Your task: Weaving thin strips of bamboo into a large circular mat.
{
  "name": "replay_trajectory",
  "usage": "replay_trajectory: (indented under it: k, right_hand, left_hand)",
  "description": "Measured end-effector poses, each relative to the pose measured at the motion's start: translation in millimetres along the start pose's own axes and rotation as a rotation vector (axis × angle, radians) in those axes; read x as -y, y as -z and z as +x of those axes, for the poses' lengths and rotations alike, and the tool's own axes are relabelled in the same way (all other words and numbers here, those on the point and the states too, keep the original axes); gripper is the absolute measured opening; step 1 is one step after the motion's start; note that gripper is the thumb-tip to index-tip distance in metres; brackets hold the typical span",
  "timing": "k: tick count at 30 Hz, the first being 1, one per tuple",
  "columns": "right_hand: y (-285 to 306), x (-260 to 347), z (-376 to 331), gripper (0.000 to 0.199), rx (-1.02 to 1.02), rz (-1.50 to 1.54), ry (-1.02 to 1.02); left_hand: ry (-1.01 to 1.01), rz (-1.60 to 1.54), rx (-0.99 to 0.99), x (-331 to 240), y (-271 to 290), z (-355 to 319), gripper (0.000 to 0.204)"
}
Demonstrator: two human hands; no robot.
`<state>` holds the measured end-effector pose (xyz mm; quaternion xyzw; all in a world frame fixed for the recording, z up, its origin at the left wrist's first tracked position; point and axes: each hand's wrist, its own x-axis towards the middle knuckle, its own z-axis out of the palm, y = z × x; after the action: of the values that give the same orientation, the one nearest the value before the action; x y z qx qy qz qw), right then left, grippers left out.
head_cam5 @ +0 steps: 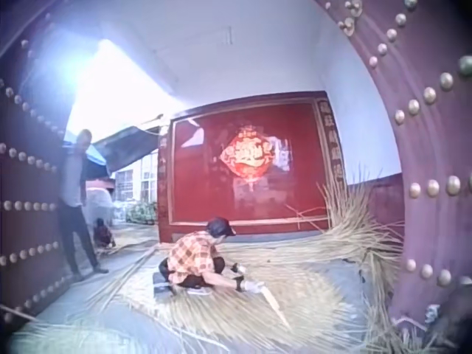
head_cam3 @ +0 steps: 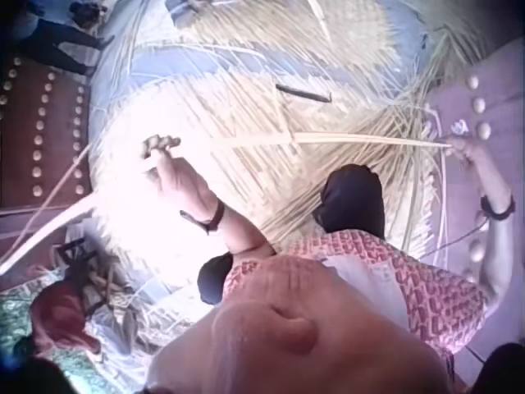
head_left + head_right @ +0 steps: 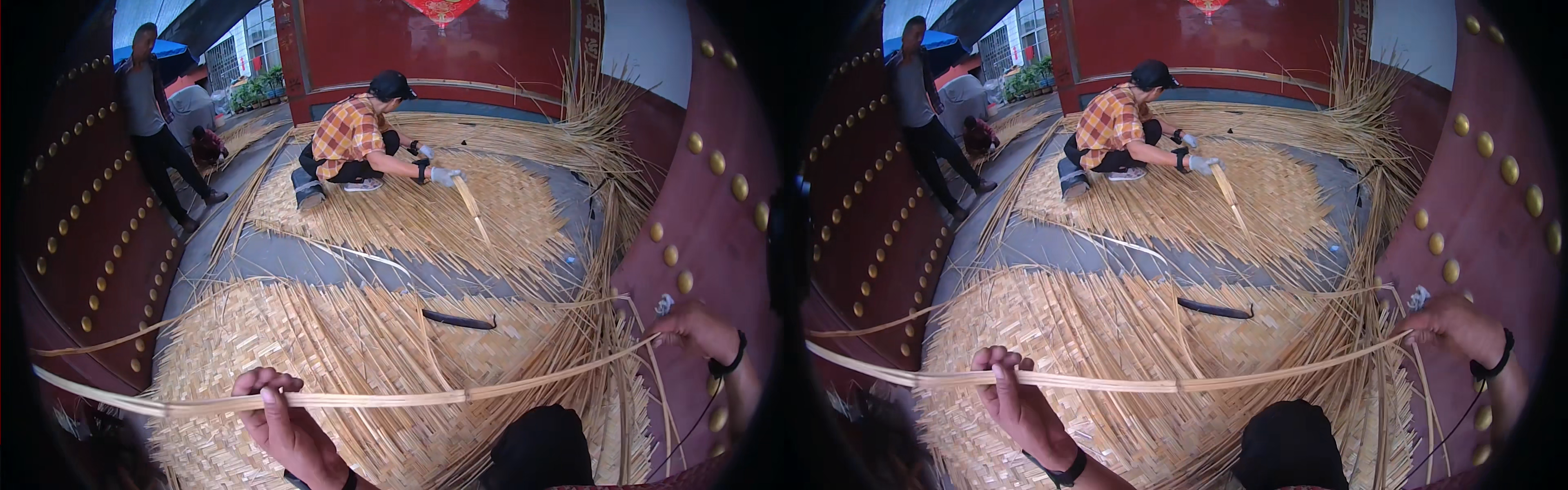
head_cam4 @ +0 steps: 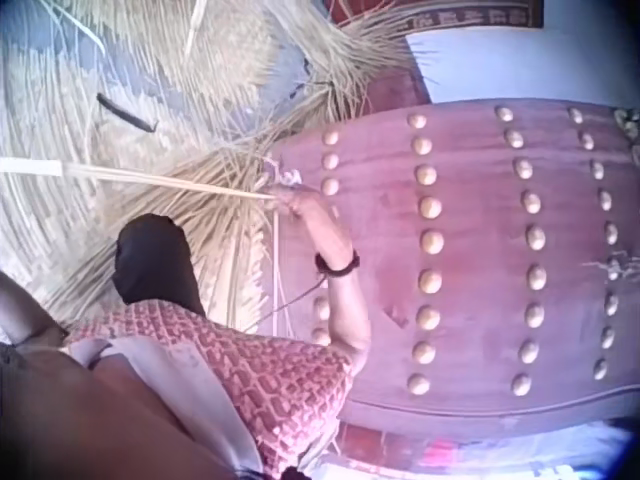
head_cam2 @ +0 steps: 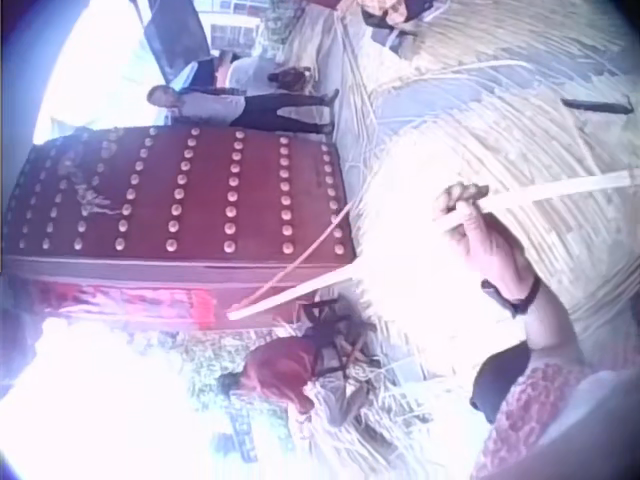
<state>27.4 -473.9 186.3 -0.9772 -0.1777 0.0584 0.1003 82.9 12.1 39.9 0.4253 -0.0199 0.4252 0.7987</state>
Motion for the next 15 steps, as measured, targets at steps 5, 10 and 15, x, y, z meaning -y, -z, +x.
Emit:
replay_trajectory:
  k: [5,10,15]
  right_hand:
    - [54,-15,74,0.009,-0.012,-0.764,0.025]
    - [30,-63,186,0.009,0.205,-0.736,0.105]
    - [-172,-24,255,0.025,0.668,0.222,0.417]
  left_hand:
    - [0.819,-0.296,-0.166,98,29,-27,0.010]
    - [0.956,-0.391,-0.136,152,10,-51,0.020]
    - [1.034,-0.307,-0.056,168,54,-96,0.016]
